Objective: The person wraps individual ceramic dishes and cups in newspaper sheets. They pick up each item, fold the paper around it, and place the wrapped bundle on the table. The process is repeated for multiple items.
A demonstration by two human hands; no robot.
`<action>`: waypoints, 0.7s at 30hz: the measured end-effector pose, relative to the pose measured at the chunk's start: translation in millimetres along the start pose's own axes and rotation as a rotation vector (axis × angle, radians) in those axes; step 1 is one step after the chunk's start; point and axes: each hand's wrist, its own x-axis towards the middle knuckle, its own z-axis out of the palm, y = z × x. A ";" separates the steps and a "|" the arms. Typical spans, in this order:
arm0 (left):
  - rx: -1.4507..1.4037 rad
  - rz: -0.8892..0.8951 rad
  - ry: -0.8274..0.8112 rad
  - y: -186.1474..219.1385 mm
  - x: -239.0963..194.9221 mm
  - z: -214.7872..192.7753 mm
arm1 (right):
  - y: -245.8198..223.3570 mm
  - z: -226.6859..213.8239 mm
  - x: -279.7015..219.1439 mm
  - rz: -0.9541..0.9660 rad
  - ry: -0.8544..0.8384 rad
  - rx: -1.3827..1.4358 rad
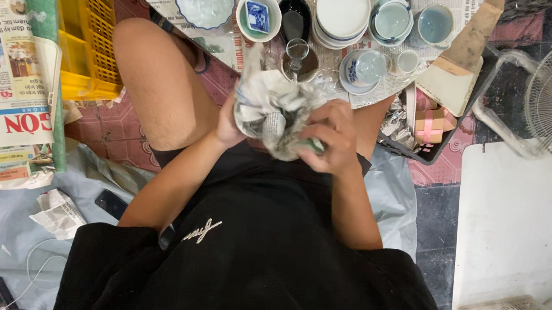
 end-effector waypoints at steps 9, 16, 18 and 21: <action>0.198 -0.033 0.095 -1.9 2.5 -1.7 | -28.9 -5.1 -2.1 0.743 -0.202 0.225; 0.807 -0.017 0.075 0.4 -0.6 13.2 | -9.2 30.3 -27.4 0.636 -0.210 -0.183; 1.043 0.073 0.119 -1.2 -3.7 10.0 | -4.3 31.9 -39.5 0.583 -0.179 -0.217; 1.187 0.190 0.249 -13.5 -3.9 -1.5 | 1.7 29.9 -48.6 0.578 -0.142 -0.176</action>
